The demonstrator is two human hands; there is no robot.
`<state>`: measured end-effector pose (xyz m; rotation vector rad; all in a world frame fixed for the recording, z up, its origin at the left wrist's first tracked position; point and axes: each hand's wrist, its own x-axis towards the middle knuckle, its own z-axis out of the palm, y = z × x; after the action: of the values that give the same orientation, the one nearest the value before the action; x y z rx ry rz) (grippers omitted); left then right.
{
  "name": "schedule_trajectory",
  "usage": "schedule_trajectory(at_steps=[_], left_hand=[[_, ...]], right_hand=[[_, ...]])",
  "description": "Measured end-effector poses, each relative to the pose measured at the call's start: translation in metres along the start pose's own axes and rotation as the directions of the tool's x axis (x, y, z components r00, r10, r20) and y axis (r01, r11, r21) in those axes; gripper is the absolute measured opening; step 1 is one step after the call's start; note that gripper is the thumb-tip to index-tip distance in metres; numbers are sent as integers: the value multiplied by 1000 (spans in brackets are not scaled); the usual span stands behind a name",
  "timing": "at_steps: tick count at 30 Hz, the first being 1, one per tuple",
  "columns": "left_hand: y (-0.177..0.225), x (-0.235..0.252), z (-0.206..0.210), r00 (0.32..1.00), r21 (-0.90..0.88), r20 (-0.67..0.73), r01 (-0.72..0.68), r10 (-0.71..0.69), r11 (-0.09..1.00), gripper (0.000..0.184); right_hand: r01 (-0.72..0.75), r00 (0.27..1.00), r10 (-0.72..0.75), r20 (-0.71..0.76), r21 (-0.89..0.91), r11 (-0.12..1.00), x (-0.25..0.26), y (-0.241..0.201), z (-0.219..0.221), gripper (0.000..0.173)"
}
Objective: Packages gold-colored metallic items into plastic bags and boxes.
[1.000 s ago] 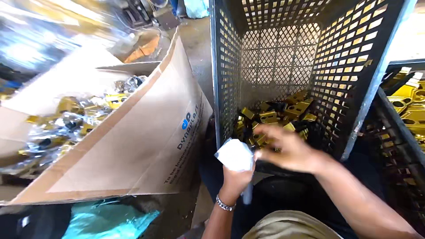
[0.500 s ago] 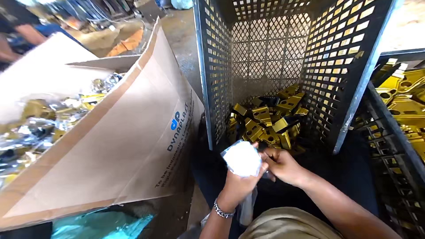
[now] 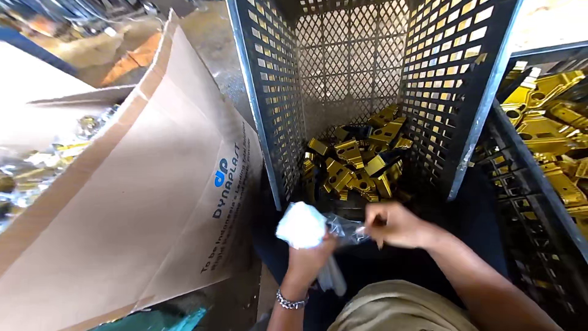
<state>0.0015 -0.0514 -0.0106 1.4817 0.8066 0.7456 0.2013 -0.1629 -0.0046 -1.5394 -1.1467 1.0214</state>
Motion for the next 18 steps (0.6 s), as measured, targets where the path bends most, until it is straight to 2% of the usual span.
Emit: schedule_trajectory(at_steps=[2, 4, 5, 7, 10, 12, 13, 14, 16, 18], left_hand=[[-6, 5, -3, 987, 8, -158, -31, 32, 999, 29], [-3, 10, -1, 975, -24, -211, -79, 73, 997, 30], [0, 11, 1, 974, -37, -206, -104, 94, 994, 32], [4, 17, 10, 970, -56, -203, -145, 131, 988, 33], [6, 26, 24, 953, -8, -244, -188, 180, 982, 41], [7, 29, 24, 932, 69, -273, -229, 239, 971, 55], [6, 30, 22, 919, 114, -281, -255, 277, 960, 59], [5, 32, 21, 908, 151, -285, -272, 305, 950, 62], [3, 33, 19, 904, 179, -287, -274, 316, 945, 62], [-1, 38, 21, 909, 148, -278, -280, 312, 948, 57]], right_hand=[[-240, 951, 169, -260, -272, 932, 4, 23, -26, 29], [-559, 822, 413, -392, -418, 716, 16, 46, -45, 53], [-646, 763, 503, -406, -449, 617, 23, 61, -48, 63], [-707, 705, 579, -410, -475, 525, 36, 83, -40, 68], [-725, 685, 578, -443, -337, 601, 46, 94, -32, 51], [-617, 709, 496, -502, -100, 780, 36, 83, -40, 45], [-503, 715, 458, -528, 67, 862, 27, 75, -46, 43], [-377, 721, 443, -533, 234, 896, 17, 63, -53, 46], [-149, 775, 394, -494, 462, 874, -4, 42, -62, 56], [116, 854, 215, -474, 575, 810, -14, 25, -65, 68]])
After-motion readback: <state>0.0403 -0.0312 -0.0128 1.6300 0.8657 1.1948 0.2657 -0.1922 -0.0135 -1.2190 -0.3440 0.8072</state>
